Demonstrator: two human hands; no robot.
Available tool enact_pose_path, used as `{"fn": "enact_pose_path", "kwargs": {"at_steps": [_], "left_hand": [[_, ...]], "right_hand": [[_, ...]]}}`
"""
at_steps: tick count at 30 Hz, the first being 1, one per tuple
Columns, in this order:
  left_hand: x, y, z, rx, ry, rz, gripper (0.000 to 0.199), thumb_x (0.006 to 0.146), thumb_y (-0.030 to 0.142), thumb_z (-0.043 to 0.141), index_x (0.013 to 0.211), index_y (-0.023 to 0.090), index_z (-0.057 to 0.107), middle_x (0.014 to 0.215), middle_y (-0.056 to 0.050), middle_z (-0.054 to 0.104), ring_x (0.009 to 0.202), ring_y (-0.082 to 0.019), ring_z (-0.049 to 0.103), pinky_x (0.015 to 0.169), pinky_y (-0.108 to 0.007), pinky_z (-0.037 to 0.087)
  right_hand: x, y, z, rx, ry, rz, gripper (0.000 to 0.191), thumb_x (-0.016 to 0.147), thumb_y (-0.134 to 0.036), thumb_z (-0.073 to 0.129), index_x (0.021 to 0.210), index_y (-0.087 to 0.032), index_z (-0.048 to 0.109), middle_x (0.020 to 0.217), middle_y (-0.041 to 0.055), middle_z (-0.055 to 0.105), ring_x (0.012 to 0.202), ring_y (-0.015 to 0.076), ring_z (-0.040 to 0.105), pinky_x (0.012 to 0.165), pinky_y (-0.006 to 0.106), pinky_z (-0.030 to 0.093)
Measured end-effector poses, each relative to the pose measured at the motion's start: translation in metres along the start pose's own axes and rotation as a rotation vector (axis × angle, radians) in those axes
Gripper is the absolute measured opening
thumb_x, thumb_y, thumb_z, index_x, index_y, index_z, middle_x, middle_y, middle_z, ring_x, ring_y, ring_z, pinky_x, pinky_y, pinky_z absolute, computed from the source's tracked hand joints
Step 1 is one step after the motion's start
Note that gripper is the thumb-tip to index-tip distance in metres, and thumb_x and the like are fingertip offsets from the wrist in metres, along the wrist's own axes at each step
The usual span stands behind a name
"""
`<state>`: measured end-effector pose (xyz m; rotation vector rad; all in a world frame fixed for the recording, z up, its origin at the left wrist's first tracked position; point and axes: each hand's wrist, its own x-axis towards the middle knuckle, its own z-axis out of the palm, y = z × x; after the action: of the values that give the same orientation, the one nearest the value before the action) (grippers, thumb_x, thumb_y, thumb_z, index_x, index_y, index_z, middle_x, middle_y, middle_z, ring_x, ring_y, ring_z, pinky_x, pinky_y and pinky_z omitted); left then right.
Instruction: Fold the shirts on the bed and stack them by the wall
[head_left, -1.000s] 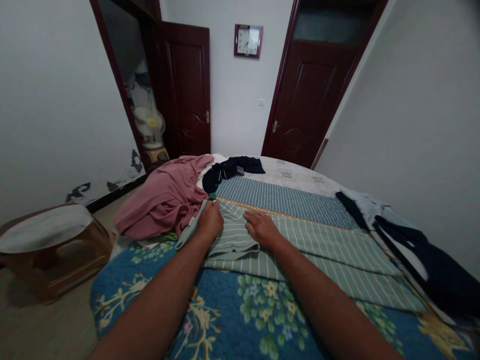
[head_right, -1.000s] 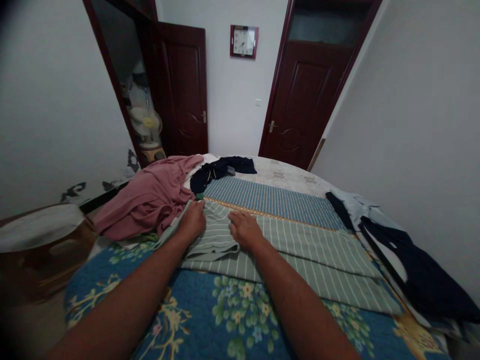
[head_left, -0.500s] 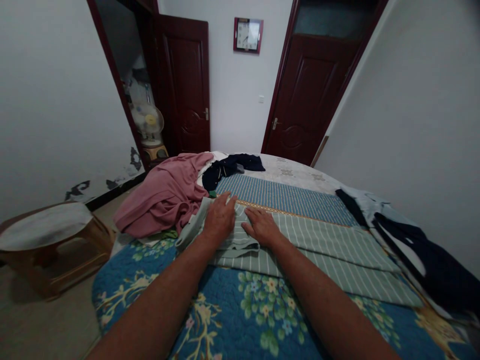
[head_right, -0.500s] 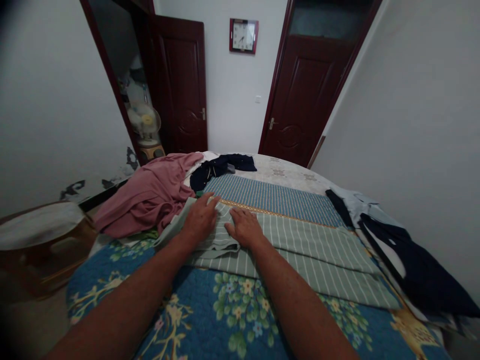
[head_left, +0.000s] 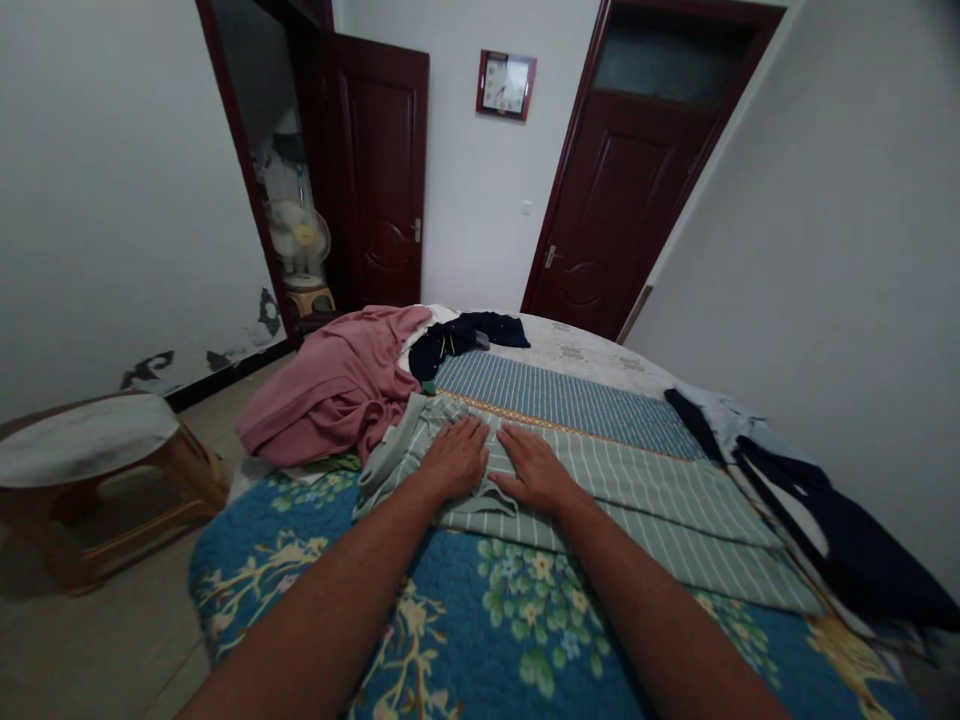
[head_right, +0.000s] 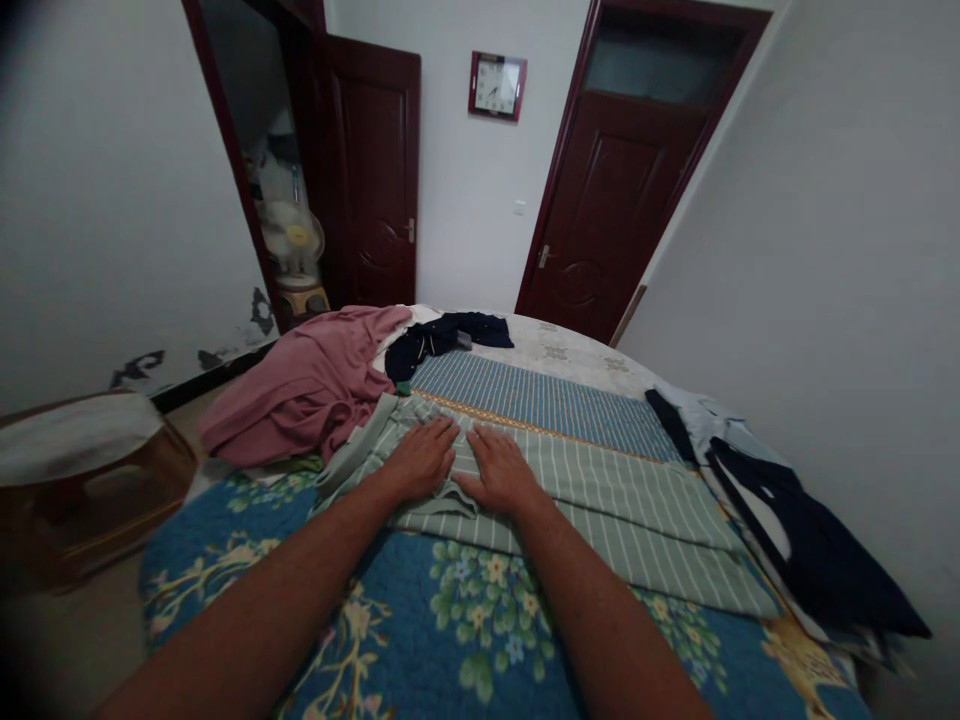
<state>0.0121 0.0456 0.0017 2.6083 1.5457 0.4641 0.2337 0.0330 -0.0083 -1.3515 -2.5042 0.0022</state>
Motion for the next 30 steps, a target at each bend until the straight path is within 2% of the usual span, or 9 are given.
{"fn": "enact_pose_path", "kwargs": {"at_steps": [4, 7, 13, 16, 19, 24, 30], "left_hand": [[0.002, 0.003, -0.003, 0.011, -0.042, -0.010, 0.065, 0.108, 0.053, 0.046, 0.165, 0.021, 0.047, 0.176, -0.016, 0.040, 0.165, -0.037, 0.031, 0.132, -0.063, 0.027], [0.002, 0.004, -0.008, 0.027, -0.072, 0.006, 0.082, 0.099, 0.071, 0.055, 0.167, 0.025, 0.046, 0.178, -0.016, 0.035, 0.166, -0.040, 0.028, 0.131, -0.065, 0.024], [0.009, -0.003, -0.006, 0.086, -0.091, 0.015, 0.086, 0.095, 0.076, 0.059, 0.167, 0.030, 0.047, 0.178, -0.017, 0.034, 0.166, -0.042, 0.027, 0.130, -0.065, 0.023], [0.014, -0.009, -0.001, 0.125, -0.114, 0.029, 0.089, 0.093, 0.073, 0.062, 0.168, 0.029, 0.045, 0.179, -0.017, 0.032, 0.166, -0.042, 0.025, 0.130, -0.065, 0.022], [0.015, -0.011, -0.001, 0.160, -0.132, 0.038, 0.097, 0.088, 0.078, 0.062, 0.168, 0.027, 0.045, 0.180, -0.017, 0.029, 0.166, -0.043, 0.024, 0.130, -0.065, 0.023], [0.013, -0.004, -0.007, 0.207, -0.156, 0.019, 0.100, 0.087, 0.080, 0.058, 0.170, 0.025, 0.043, 0.180, -0.019, 0.028, 0.166, -0.044, 0.023, 0.128, -0.067, 0.024], [0.013, -0.006, -0.007, 0.215, -0.160, 0.021, 0.098, 0.090, 0.077, 0.057, 0.170, 0.024, 0.041, 0.180, -0.019, 0.027, 0.166, -0.043, 0.023, 0.128, -0.066, 0.025]], "right_hand": [[-0.012, -0.006, -0.004, -0.003, -0.054, 0.024, 0.086, 0.102, -0.066, 0.059, 0.170, -0.017, 0.039, 0.178, 0.0187, 0.030, 0.165, 0.0362, 0.027, 0.133, 0.061, 0.022], [-0.017, -0.014, -0.011, 0.020, -0.074, 0.072, 0.090, 0.102, -0.069, 0.057, 0.171, -0.015, 0.037, 0.179, 0.0201, 0.026, 0.166, 0.0383, 0.023, 0.133, 0.062, 0.020], [-0.018, -0.022, -0.029, 0.123, -0.076, 0.122, 0.101, 0.097, -0.081, 0.056, 0.172, -0.017, 0.033, 0.180, 0.0190, 0.024, 0.167, 0.0378, 0.020, 0.135, 0.060, 0.015], [-0.018, -0.020, -0.033, 0.154, -0.052, 0.154, 0.094, 0.102, -0.079, 0.050, 0.172, -0.019, 0.034, 0.180, 0.0167, 0.025, 0.167, 0.0344, 0.020, 0.135, 0.058, 0.016], [-0.019, -0.017, -0.031, 0.166, -0.014, 0.254, 0.087, 0.106, -0.074, 0.042, 0.171, -0.017, 0.035, 0.180, 0.0166, 0.026, 0.167, 0.0336, 0.020, 0.136, 0.058, 0.016], [-0.031, 0.005, -0.030, 0.134, 0.002, 0.465, 0.092, 0.106, -0.076, 0.034, 0.170, -0.010, 0.035, 0.179, 0.0209, 0.025, 0.167, 0.0389, 0.018, 0.135, 0.064, 0.011], [-0.080, 0.066, -0.045, 0.017, 0.021, 0.643, 0.085, 0.109, -0.069, 0.034, 0.168, -0.007, 0.037, 0.177, 0.0235, 0.029, 0.167, 0.0374, 0.022, 0.134, 0.063, 0.012]]}}
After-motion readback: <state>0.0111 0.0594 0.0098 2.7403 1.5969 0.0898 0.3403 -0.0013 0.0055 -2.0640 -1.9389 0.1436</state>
